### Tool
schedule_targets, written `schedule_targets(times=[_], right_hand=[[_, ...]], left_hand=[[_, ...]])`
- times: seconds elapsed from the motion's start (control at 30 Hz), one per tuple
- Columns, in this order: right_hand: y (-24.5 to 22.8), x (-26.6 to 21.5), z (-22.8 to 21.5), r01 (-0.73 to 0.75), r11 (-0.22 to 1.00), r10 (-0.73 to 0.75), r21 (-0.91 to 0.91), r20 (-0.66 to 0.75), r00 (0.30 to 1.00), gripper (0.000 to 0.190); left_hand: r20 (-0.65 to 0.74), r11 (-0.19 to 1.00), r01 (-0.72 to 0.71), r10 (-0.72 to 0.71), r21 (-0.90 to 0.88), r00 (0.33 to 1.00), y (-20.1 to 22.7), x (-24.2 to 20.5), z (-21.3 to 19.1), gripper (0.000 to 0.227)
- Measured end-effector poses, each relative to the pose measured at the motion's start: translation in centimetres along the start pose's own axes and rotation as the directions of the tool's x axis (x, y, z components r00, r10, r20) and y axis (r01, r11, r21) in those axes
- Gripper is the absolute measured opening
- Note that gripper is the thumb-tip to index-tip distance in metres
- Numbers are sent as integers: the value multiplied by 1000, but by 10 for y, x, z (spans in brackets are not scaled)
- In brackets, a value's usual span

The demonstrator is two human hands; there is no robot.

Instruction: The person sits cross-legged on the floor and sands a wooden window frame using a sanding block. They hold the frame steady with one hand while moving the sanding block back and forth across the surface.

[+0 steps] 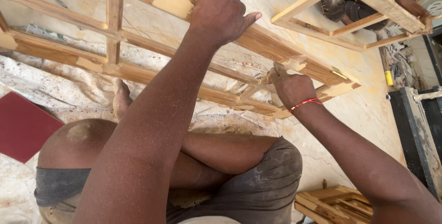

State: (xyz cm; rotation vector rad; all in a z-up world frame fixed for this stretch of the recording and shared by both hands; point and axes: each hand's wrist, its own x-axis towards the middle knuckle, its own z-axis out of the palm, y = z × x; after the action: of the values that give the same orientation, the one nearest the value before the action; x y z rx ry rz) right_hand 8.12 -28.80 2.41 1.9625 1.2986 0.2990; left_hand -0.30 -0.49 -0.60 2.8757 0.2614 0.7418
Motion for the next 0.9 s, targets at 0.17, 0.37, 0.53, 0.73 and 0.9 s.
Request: schedule_targets(times=[0.17,0.37,0.53,0.73,0.9], right_hand=[[-5,11,-4,-24,1000,24,-13,16,1000,40],[-20,-24,-20,-26,998,39,-53,268,963,32],[-18,-24,-15,141,985,-147,-95,-62,987,46],[2,-4,0,91,971,-94,-221,-2,996,49],[10,13,21,43,996,-48,-81,-58,997,42]], left_hand=[[-130,999,0,5,38,991,-1,0,0,81],[46,998,14,-16,55,999,-3,3,3,89],[-77,998,26,-21,64,997,-1,3,4,84],[-128,1000,17,-15,13,992,-4,4,6,81],[-105,999,19,-23,-38,994,-4,4,8,81]])
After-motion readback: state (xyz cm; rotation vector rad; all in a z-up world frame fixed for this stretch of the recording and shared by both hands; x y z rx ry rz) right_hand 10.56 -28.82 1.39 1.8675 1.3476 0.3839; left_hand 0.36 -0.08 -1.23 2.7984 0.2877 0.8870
